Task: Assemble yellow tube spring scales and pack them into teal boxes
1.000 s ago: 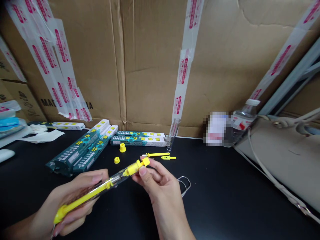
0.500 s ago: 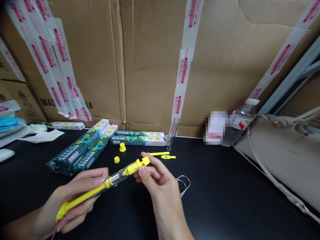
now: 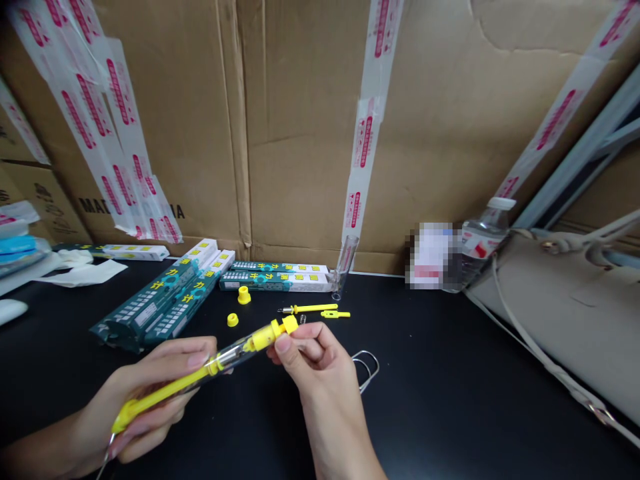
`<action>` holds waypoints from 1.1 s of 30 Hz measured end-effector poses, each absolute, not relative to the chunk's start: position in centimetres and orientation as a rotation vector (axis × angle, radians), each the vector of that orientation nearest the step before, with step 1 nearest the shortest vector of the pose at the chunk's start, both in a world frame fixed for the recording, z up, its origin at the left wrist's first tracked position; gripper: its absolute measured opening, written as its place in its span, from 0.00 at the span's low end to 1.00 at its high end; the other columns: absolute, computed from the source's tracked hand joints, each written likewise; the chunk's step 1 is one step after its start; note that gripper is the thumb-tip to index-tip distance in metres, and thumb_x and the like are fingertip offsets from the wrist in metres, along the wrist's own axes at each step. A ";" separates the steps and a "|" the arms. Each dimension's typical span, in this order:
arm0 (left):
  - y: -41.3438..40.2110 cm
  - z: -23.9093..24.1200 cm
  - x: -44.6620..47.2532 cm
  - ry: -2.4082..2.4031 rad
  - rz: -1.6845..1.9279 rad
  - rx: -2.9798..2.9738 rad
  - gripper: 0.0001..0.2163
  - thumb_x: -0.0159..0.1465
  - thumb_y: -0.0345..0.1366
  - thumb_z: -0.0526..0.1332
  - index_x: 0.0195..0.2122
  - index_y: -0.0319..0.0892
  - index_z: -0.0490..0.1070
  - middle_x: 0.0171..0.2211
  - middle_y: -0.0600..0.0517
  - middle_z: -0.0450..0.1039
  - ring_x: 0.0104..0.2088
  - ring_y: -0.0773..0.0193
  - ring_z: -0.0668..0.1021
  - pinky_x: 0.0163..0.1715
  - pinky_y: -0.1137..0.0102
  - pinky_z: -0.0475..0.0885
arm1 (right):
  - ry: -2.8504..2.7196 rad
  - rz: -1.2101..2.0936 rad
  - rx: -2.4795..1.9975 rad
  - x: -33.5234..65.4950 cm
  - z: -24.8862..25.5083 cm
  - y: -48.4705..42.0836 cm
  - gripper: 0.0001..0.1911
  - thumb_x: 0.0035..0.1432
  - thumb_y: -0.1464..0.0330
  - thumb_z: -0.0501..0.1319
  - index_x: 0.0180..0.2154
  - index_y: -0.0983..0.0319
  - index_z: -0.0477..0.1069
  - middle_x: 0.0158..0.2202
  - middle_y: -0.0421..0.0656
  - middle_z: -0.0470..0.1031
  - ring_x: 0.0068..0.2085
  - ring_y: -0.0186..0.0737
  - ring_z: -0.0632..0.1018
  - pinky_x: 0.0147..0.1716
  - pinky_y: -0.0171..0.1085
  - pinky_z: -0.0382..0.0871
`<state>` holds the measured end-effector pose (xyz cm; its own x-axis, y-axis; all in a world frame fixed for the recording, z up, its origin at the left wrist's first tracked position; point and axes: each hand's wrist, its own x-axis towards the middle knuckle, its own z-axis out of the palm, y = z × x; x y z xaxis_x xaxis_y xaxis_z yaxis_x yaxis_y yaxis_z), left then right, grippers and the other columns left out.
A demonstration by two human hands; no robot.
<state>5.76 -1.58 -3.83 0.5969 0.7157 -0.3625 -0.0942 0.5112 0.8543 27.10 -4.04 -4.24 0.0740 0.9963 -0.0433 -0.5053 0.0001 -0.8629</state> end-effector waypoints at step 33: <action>-1.4 -4.2 5.7 0.712 0.544 0.887 0.16 0.62 0.50 0.64 0.28 0.45 0.64 0.08 0.63 0.56 0.05 0.78 0.51 0.04 0.84 0.52 | -0.678 1.407 -0.783 26.7 -4.3 -3.8 0.16 0.46 0.65 0.78 0.34 0.60 0.76 0.28 0.37 0.82 0.32 0.32 0.80 0.40 0.31 0.73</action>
<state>5.66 -1.37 -4.16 0.6490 0.6868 -0.3274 -0.1346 0.5272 0.8390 26.71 -3.83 -4.31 0.0608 0.9973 -0.0419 -0.5882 0.0018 -0.8087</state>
